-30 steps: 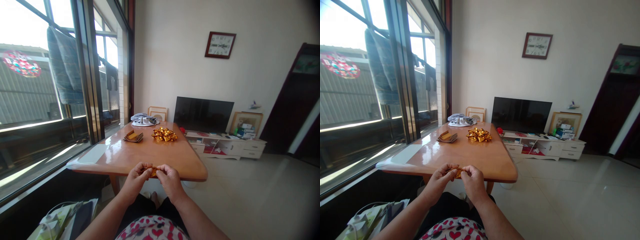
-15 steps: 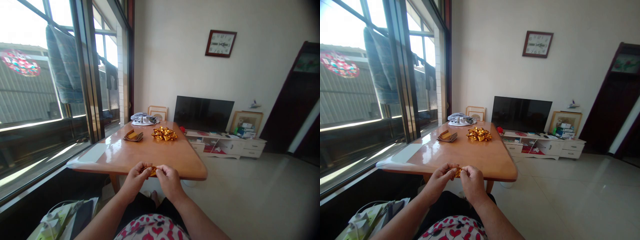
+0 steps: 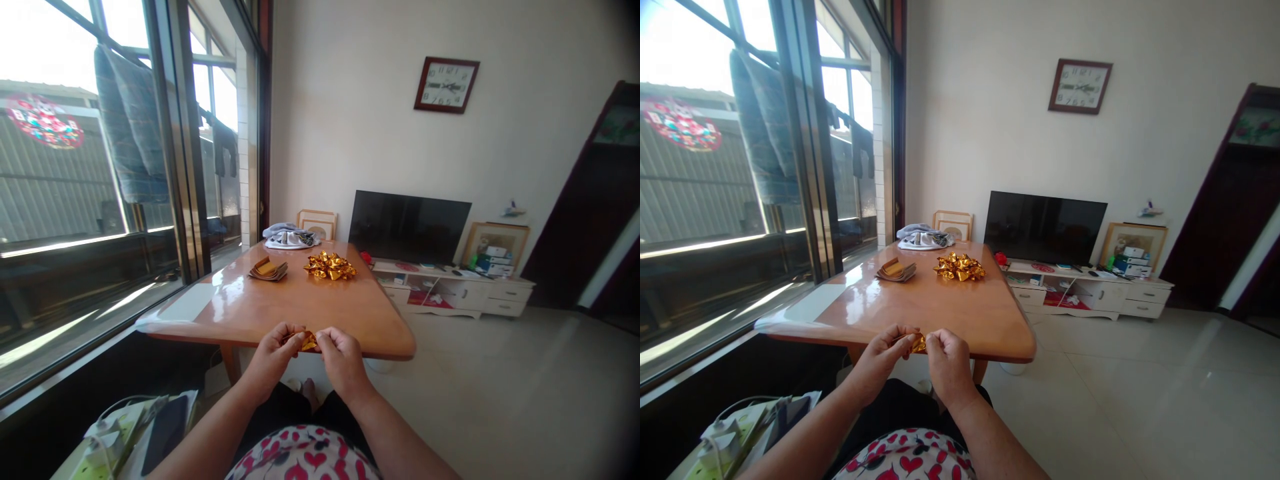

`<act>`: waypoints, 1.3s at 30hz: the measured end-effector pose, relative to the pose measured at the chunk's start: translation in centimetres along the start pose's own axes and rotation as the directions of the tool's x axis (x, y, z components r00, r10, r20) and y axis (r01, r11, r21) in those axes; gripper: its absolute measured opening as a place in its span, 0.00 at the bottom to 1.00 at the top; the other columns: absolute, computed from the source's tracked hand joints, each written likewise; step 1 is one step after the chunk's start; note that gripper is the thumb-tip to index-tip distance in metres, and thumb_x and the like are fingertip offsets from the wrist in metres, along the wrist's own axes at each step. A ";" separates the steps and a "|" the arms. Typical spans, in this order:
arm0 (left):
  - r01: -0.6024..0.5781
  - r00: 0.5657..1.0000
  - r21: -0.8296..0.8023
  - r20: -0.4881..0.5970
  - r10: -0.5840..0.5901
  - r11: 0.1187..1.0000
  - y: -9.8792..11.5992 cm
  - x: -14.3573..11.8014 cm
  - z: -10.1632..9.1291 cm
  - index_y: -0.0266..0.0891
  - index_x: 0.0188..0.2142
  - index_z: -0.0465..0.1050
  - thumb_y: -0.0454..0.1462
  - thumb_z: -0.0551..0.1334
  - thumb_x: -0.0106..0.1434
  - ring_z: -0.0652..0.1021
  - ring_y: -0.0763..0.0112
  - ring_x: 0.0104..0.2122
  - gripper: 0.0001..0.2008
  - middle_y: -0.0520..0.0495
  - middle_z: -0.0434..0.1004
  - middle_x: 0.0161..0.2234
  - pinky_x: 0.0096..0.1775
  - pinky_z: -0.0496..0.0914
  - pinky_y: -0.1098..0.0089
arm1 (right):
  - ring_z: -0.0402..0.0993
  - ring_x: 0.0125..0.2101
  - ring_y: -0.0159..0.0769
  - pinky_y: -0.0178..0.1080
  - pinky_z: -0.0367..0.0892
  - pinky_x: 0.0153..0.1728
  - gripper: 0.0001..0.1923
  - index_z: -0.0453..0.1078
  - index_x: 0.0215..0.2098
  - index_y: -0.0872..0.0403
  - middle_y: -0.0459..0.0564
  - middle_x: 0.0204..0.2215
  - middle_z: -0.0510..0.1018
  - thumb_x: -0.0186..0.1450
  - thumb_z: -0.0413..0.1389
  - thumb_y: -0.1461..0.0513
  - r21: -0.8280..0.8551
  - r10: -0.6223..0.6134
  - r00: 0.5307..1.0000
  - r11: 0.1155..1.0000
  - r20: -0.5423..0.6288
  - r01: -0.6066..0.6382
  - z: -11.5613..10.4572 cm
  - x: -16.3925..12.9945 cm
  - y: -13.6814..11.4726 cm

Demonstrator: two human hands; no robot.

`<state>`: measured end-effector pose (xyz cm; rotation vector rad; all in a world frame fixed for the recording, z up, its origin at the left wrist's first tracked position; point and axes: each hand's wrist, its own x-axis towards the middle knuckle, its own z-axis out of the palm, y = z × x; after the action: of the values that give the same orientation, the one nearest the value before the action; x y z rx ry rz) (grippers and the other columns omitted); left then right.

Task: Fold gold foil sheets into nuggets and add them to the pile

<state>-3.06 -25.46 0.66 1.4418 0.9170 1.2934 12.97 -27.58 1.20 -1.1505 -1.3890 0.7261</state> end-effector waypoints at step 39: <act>0.283 0.952 -0.586 0.078 -0.295 0.759 -1.6 0.5 -0.8 0.36 0.47 0.73 0.35 0.62 0.67 0.83 0.65 0.38 0.09 0.42 0.81 0.40 0.33 0.75 0.73 | 0.64 0.22 0.33 0.34 0.57 0.24 0.17 0.66 0.21 0.52 0.43 0.17 0.71 0.64 0.54 0.54 -0.048 0.097 0.990 0.994 -0.106 -0.102 -0.6 1.6 3.4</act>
<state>-3.69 -24.41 -0.74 0.7589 0.6281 1.2106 14.50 -25.12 -1.21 -1.2887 -1.2782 0.6935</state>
